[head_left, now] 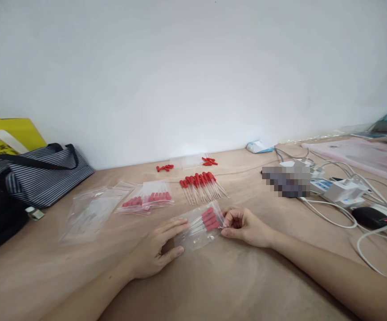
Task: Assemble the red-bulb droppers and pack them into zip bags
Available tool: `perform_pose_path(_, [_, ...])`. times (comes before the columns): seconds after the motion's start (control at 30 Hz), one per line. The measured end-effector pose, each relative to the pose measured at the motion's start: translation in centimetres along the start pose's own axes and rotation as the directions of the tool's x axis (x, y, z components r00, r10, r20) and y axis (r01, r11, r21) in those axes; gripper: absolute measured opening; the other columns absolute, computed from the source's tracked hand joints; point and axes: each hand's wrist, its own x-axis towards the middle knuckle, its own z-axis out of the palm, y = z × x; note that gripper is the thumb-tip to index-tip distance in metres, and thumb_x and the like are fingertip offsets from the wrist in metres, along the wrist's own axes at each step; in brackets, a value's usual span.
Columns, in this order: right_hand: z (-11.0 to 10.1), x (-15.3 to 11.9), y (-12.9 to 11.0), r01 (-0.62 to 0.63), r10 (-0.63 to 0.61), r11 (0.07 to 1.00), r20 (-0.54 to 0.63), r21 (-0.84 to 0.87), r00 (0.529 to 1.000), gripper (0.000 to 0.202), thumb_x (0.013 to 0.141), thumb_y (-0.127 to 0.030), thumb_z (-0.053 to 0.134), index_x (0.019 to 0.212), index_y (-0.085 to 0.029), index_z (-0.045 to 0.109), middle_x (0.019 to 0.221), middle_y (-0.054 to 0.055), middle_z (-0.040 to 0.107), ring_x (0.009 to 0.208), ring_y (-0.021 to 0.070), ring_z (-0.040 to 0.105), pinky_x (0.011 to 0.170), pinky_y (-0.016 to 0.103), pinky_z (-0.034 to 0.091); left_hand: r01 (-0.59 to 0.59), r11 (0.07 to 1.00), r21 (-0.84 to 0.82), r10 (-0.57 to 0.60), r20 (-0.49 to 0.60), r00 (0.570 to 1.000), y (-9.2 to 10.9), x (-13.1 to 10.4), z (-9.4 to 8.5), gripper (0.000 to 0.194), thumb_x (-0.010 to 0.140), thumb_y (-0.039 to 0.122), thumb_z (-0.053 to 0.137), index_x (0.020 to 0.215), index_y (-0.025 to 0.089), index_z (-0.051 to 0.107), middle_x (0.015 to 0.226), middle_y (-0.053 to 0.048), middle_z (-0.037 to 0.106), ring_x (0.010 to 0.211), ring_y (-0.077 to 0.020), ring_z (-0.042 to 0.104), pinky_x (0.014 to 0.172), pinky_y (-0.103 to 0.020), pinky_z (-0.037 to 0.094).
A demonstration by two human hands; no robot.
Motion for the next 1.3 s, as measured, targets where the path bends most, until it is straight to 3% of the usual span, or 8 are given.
perform_pose_path(0.1, [0.0,0.0,-0.3,0.023,-0.023,1.000,0.037,-0.007,0.999,0.025,0.062,-0.034,0.067,0.061,-0.016,0.051,0.085,0.002,0.052,0.065,0.0088,0.047,0.056,0.022,0.038,-0.024,1.000,-0.007,0.024,0.019,1.000,-0.1,0.0,0.0,0.038,0.084,0.029,0.041,0.122,0.030,0.043,0.133,-0.002,0.037,0.122,-0.0222,0.033,0.099,-0.043,0.030])
perform_pose_path(0.23, [0.0,-0.1,-0.6,0.006,-0.008,1.000,0.081,0.028,0.997,0.028,0.062,-0.037,0.067,0.061,-0.017,0.048,0.067,-0.001,0.050,0.058,0.0081,0.044,0.052,0.021,0.036,-0.033,0.999,0.008,0.033,0.037,0.999,-0.2,0.0,0.0,0.037,0.085,0.028,0.041,0.121,0.032,0.044,0.133,-0.001,0.038,0.122,-0.0230,0.032,0.099,-0.044,0.029])
perform_pose_path(0.5, [0.4,0.2,-1.2,-0.086,0.082,0.996,0.099,0.039,0.992,0.034,0.065,-0.041,0.064,0.086,-0.016,0.057,0.064,-0.001,0.055,0.055,0.0088,0.046,0.049,0.020,0.034,-0.022,0.999,0.024,0.021,0.053,0.998,-0.4,-0.1,0.2,0.038,0.085,0.029,0.039,0.123,0.032,0.041,0.134,-0.001,0.036,0.123,-0.0235,0.031,0.099,-0.045,0.029])
perform_pose_path(0.8, [0.7,0.2,-1.3,-0.049,0.048,0.999,0.080,0.004,0.996,0.028,0.062,-0.035,0.068,0.081,-0.017,0.057,0.062,-0.004,0.050,0.050,0.0057,0.040,0.043,0.018,0.029,-0.029,0.999,-0.033,0.029,0.018,0.999,-0.2,0.0,0.0,0.036,0.084,0.029,0.042,0.120,0.029,0.046,0.131,-0.002,0.040,0.120,-0.0234,0.035,0.098,-0.044,0.031])
perform_pose_path(0.93, [0.1,0.4,-1.4,-0.140,0.140,0.990,0.072,-0.010,0.987,0.031,0.063,-0.040,0.065,0.084,-0.018,0.056,0.052,-0.006,0.047,0.039,0.0039,0.035,0.037,0.017,0.027,-0.028,0.999,-0.033,0.029,0.016,0.999,-0.3,-0.1,0.1,0.035,0.084,0.028,0.042,0.119,0.029,0.047,0.131,-0.003,0.040,0.120,-0.0234,0.035,0.098,-0.044,0.031])
perform_pose_path(1.07, [-2.3,3.1,-1.5,-0.186,0.154,0.970,-0.195,-0.157,0.969,0.019,0.071,-0.035,0.055,0.076,-0.016,0.055,0.050,-0.005,0.049,0.038,0.0052,0.040,0.036,0.018,0.029,-0.021,0.999,-0.038,0.021,0.017,1.000,-0.4,-0.1,0.1,0.035,0.084,0.029,0.041,0.119,0.030,0.046,0.131,-0.002,0.039,0.121,-0.0232,0.034,0.098,-0.043,0.032])
perform_pose_path(1.13, [-3.7,5.3,-1.4,-0.227,0.069,0.914,-0.422,-0.336,0.904,0.009,0.070,-0.024,0.054,0.068,-0.015,0.053,0.060,-0.001,0.055,0.050,0.0072,0.049,0.045,0.018,0.037,-0.013,0.999,-0.032,0.013,0.019,1.000,-0.4,-0.1,0.1,0.035,0.084,0.030,0.041,0.118,0.029,0.047,0.132,-0.002,0.039,0.121,-0.0232,0.033,0.098,-0.043,0.031])
perform_pose_path(1.3, [-5.4,10.2,-1.0,-0.358,0.102,0.838,-0.526,-0.413,0.845,0.012,0.060,-0.021,0.060,0.067,-0.015,0.054,0.067,0.005,0.059,0.060,0.0141,0.054,0.050,0.022,0.038,-0.019,1.000,-0.020,0.020,0.014,1.000,-0.6,-0.1,0.2,0.032,0.084,0.031,0.040,0.116,0.029,0.047,0.131,-0.001,0.039,0.122,-0.0223,0.032,0.099,-0.043,0.031])
